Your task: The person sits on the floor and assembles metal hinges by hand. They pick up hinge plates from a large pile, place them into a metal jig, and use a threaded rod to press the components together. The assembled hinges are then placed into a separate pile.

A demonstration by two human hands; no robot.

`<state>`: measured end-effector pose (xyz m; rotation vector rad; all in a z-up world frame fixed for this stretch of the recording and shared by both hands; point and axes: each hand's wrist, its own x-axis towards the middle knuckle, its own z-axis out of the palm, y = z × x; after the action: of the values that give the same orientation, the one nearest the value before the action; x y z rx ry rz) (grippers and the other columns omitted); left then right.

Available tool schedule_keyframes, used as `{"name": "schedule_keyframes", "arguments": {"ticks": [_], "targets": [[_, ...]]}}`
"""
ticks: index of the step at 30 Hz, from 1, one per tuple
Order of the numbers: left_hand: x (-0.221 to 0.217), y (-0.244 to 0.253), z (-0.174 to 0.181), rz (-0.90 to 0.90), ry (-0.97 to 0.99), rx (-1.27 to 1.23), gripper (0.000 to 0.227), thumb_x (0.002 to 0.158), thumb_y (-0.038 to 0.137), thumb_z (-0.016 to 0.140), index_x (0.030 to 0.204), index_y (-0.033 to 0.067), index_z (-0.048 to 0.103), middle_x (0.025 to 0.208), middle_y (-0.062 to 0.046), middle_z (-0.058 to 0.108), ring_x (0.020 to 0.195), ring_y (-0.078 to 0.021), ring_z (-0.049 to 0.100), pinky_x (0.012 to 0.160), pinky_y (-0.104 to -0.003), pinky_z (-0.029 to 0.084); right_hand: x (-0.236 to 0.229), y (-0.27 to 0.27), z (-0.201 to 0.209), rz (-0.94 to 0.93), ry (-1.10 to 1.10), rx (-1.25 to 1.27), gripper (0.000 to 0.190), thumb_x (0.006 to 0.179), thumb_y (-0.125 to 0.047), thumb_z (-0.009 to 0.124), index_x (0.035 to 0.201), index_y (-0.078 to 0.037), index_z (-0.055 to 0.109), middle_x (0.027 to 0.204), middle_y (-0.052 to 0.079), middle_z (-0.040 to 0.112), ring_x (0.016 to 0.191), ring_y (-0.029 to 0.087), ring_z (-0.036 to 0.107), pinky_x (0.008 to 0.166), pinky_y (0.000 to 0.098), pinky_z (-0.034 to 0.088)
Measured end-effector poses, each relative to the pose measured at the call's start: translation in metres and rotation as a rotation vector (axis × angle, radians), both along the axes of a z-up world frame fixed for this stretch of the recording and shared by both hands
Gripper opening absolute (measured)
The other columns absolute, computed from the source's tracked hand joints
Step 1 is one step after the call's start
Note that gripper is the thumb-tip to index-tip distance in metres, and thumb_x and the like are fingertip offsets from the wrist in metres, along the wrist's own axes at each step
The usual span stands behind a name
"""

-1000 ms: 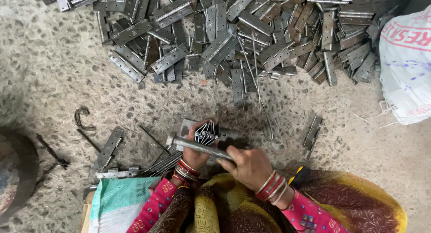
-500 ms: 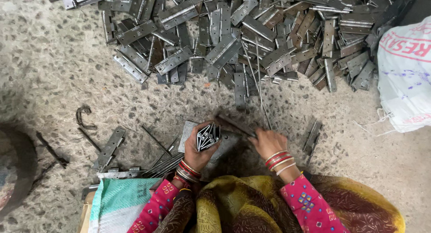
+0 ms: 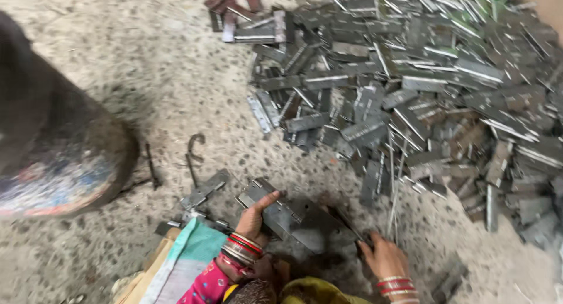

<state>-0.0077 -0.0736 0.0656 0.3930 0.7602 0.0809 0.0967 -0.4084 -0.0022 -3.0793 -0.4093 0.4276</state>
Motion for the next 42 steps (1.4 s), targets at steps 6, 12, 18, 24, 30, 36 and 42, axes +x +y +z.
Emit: {"name": "schedule_keyframes", "arguments": {"ticks": [6, 12, 18, 24, 30, 36, 42], "targets": [[-0.050, 0.125, 0.171, 0.523, -0.407, 0.321, 0.043, 0.086, 0.017, 0.075, 0.125, 0.0093, 0.061, 0.117, -0.008, 0.067, 0.110, -0.0285, 0.066, 0.101, -0.051, 0.054, 0.035, -0.031, -0.060, 0.065, 0.108, 0.089, 0.056, 0.084, -0.059, 0.064, 0.121, -0.017, 0.070, 0.103, 0.017, 0.079, 0.103, 0.037, 0.075, 0.092, 0.0485, 0.060], [-0.045, 0.197, 0.251, 0.796, -0.945, 0.953, 0.094, 0.101, 0.028, 0.078, 0.163, -0.0005, 0.013, 0.167, -0.029, 0.035, 0.149, -0.0369, 0.049, 0.128, -0.059, 0.036, 0.079, -0.025, -0.083, 0.033, 0.144, -0.038, 0.062, 0.088, -0.058, 0.066, 0.129, -0.011, 0.066, 0.110, 0.023, 0.074, 0.106, 0.038, 0.074, 0.097, 0.0481, 0.057], [0.018, 0.111, 0.115, 0.437, -0.540, 0.292, 0.064, 0.088, 0.019, 0.070, 0.142, -0.0063, 0.047, 0.134, -0.019, 0.063, 0.124, -0.0310, 0.062, 0.112, -0.046, 0.048, 0.093, 0.013, -0.058, -0.065, -0.102, 0.053, 0.060, 0.093, -0.059, 0.059, 0.122, -0.007, 0.068, 0.106, 0.023, 0.074, 0.101, 0.042, 0.074, 0.087, 0.0532, 0.059], [0.023, 0.021, -0.021, 0.092, -0.105, 0.155, 0.035, 0.088, 0.011, 0.065, 0.121, 0.0024, 0.062, 0.112, -0.015, 0.074, 0.099, -0.0287, 0.072, 0.081, -0.043, 0.057, 0.108, 0.059, -0.052, -0.166, -0.226, -0.010, 0.072, 0.088, -0.068, 0.064, 0.122, -0.005, 0.057, 0.104, 0.030, 0.071, 0.097, 0.048, 0.070, 0.083, 0.0571, 0.056], [0.010, 0.013, -0.090, 0.093, -0.122, 0.344, 0.029, 0.091, 0.005, 0.066, 0.118, -0.0047, 0.066, 0.104, -0.019, 0.075, 0.087, -0.0288, 0.075, 0.076, -0.038, 0.061, 0.106, 0.046, -0.069, -0.286, -0.180, 0.193, 0.064, 0.084, -0.056, 0.077, 0.114, -0.002, 0.060, 0.104, 0.028, 0.070, 0.101, 0.046, 0.068, 0.085, 0.0542, 0.054], [0.010, 0.009, -0.091, 0.011, -0.126, 0.363, 0.030, 0.091, 0.005, 0.066, 0.120, -0.0038, 0.066, 0.107, -0.017, 0.075, 0.090, -0.0266, 0.074, 0.077, -0.037, 0.061, 0.071, 0.035, -0.032, -0.793, 0.321, 1.238, 0.046, 0.086, -0.045, 0.072, 0.113, -0.009, 0.068, 0.099, 0.012, 0.071, 0.092, 0.030, 0.065, 0.078, 0.0487, 0.052], [0.009, 0.007, -0.074, -0.184, -0.094, 0.387, 0.036, 0.088, 0.007, 0.070, 0.123, -0.0034, 0.066, 0.110, -0.015, 0.075, 0.095, -0.0262, 0.074, 0.079, -0.038, 0.061, -0.028, 0.095, 0.016, -0.020, -0.143, 1.068, 0.047, 0.104, -0.020, 0.072, 0.127, 0.016, 0.053, 0.122, 0.022, 0.064, 0.109, 0.033, 0.059, 0.087, 0.0466, 0.048]]}}
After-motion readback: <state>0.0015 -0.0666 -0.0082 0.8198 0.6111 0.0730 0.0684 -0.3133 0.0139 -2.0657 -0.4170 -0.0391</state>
